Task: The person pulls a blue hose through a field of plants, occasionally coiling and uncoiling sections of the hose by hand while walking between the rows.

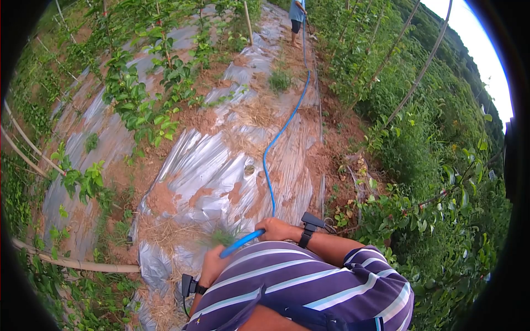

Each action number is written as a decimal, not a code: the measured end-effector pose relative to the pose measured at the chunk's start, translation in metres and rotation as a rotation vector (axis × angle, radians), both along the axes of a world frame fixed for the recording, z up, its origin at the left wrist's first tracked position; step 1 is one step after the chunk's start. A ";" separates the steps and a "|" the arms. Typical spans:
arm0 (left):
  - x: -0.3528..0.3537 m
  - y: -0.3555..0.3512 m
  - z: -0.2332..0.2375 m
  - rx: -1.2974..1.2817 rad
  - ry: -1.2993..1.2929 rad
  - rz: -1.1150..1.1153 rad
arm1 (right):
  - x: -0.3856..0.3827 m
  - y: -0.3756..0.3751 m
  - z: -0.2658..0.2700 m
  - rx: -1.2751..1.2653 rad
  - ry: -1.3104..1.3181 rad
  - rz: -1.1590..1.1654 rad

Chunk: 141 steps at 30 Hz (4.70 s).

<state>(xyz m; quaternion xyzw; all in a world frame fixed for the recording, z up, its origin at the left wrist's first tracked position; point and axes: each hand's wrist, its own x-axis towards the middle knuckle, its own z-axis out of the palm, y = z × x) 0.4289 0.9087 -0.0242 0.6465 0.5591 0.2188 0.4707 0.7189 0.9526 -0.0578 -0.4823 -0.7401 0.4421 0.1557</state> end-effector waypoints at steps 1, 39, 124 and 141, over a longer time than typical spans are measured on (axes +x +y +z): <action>0.000 0.000 -0.001 0.002 -0.005 0.001 | 0.000 0.000 0.001 0.000 -0.003 -0.002; 0.001 -0.004 0.007 -0.047 -0.002 0.010 | 0.000 -0.003 0.000 0.022 -0.026 0.001; 0.017 -0.006 0.014 0.031 0.047 -0.016 | 0.015 -0.006 -0.011 0.071 0.050 0.002; 0.094 0.010 0.119 0.116 -0.012 0.049 | 0.139 0.011 -0.111 0.138 -0.305 -0.142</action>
